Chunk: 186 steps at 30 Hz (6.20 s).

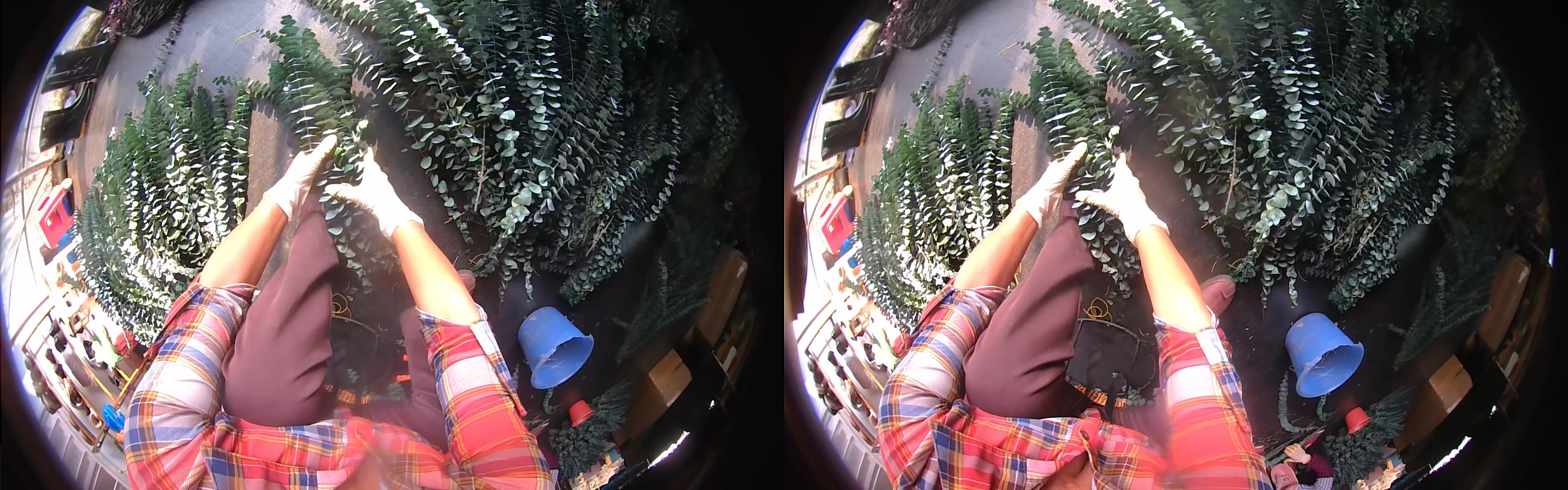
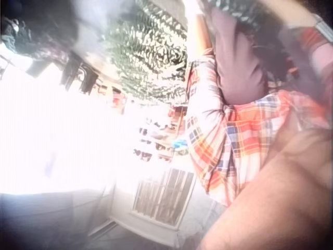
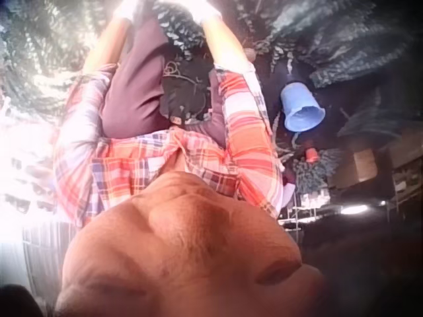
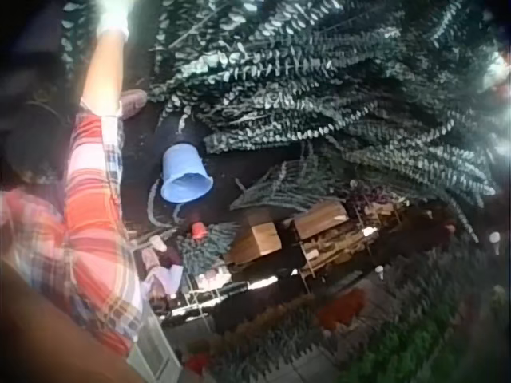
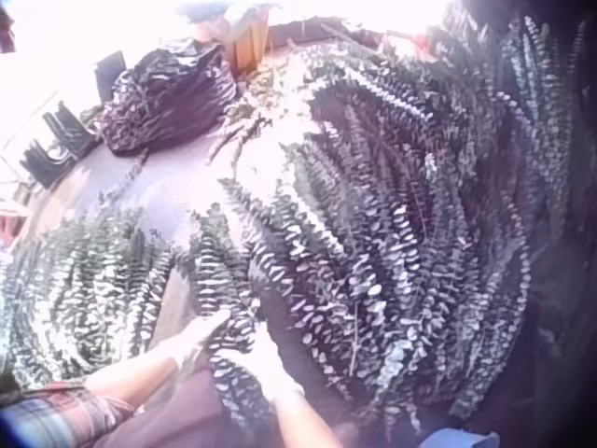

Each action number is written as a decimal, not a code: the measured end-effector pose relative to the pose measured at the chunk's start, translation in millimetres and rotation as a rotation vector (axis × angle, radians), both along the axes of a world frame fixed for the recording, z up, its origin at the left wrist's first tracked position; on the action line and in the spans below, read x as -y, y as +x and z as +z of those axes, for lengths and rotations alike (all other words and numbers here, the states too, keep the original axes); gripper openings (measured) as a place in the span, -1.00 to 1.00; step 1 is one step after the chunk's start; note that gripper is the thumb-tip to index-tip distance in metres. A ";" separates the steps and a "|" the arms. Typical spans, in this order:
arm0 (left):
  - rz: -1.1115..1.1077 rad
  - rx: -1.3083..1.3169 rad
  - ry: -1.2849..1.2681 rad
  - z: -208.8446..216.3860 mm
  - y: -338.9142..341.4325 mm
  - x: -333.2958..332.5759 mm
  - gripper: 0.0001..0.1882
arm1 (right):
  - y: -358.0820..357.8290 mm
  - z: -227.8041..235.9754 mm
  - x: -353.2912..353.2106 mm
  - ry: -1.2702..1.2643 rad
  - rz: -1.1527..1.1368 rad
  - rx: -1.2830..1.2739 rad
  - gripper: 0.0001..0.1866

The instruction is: The person sits on the floor and repeatedly picks up long strands of artificial greenery. They pull off sections of the leaves by hand and place the trimmed pieces into a blue bucket. The person continues this repetitive process throughout the clip.

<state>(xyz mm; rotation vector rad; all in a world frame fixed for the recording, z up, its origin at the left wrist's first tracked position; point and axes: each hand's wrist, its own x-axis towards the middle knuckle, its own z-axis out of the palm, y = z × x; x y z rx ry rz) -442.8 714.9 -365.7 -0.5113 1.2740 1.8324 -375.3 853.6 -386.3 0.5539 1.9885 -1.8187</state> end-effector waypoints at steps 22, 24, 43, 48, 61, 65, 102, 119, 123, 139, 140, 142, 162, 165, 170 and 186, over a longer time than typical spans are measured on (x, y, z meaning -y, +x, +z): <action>-0.680 -0.486 0.451 215.1 40.7 -103.6 -0.34 | 134.7 269.8 -107.5 0.401 -0.560 -0.623 -0.56; -0.836 -0.577 0.371 237.6 75.7 -123.7 -0.29 | 202.0 295.2 -124.0 0.737 -0.632 -0.733 -0.71; -1.164 -0.646 -0.138 185.5 44.3 -87.1 -0.31 | 736.1 316.0 -235.1 1.555 -0.265 0.923 -0.22; -1.011 -0.479 0.044 150.2 25.0 -48.0 -0.22 | 546.3 220.2 -214.8 1.100 -0.098 0.214 -0.64; -0.238 0.025 -0.039 23.8 33.8 -36.1 -0.63 | 47.0 97.8 -159.9 0.588 -0.002 -0.327 -0.36; -0.154 0.041 -0.020 5.2 22.1 -29.8 -0.67 | -20.9 50.7 -151.7 0.954 0.002 -0.141 -0.16; -0.057 -0.142 0.134 -57.2 4.8 -16.3 -0.79 | -59.9 31.5 -111.5 0.735 0.251 -0.199 0.03; -0.179 -0.025 0.373 30.0 -20.5 -45.9 -0.23 | 76.5 96.5 -127.3 0.289 0.265 0.161 -0.67; -0.363 0.065 0.297 21.2 -4.1 -49.2 -0.41 | 152.0 82.8 -134.8 0.653 0.610 -0.037 -0.67; -0.867 -0.403 0.264 26.6 32.2 -45.1 -0.78 | 208.8 69.3 -125.7 0.893 0.232 -0.209 -0.60; -0.862 -0.403 0.255 24.8 32.6 -44.2 -0.77 | 206.7 70.5 -125.9 0.921 0.241 -0.220 -0.62; -0.859 -0.402 0.238 24.0 34.0 -41.5 -0.75 | 197.4 73.8 -119.9 0.863 0.139 -0.193 -0.63; -0.520 -0.114 0.090 1.3 33.2 -8.8 -0.55 | 171.2 88.3 -137.9 0.152 -0.571 0.201 -0.70; -0.175 0.090 0.351 18.5 23.9 0.5 -0.66 | 155.4 92.4 -148.8 0.185 -0.630 0.112 -0.71; 0.100 0.174 0.058 4.2 25.1 14.0 -0.76 | 81.4 103.1 -140.9 0.041 -0.412 0.358 -0.71; 0.159 0.194 0.379 -36.8 21.2 5.4 -0.44 | 24.8 16.6 -77.5 -0.361 -0.310 0.336 -0.56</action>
